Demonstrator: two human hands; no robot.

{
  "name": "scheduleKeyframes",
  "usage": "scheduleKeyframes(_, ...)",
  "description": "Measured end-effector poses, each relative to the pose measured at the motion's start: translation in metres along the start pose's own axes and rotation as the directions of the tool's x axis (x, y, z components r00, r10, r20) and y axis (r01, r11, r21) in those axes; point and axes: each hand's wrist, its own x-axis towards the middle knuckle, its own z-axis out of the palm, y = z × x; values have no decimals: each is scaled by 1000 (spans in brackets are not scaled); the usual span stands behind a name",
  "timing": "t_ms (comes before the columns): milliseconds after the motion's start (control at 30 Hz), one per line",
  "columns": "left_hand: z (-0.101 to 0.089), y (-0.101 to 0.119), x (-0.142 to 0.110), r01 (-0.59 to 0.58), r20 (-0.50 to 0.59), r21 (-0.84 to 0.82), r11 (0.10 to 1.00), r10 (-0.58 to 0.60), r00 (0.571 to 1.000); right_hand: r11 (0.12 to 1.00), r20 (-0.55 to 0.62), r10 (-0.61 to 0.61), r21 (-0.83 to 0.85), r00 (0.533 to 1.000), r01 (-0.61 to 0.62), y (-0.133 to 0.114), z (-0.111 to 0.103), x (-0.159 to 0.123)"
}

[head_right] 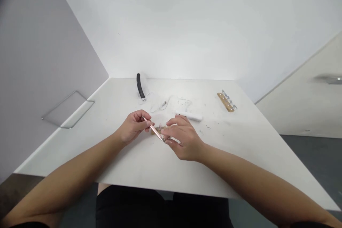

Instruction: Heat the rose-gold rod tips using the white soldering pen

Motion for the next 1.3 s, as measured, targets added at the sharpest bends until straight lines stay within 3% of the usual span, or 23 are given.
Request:
scheduleKeyframes(367, 0, 4, 0, 7, 91, -8, 1000, -6, 996, 999, 117, 43, 2, 992, -44, -9, 3, -2)
scheduleKeyframes(700, -2, 8, -3, -35, 161, 3, 999, 34, 986, 1000, 149, -6, -15, 989, 9, -11, 13, -7)
scheduleKeyframes(1067, 0, 3, -2, -57, 130, -73, 996, 66, 989, 1000, 157, 2, -14, 988, 0, -12, 12, -9)
scheduleKeyframes(1300, -2, 8, -2, -71, 122, -24, 997, 73, 990, 1000, 191, -15, -8, 982, 17, -18, 12, -7)
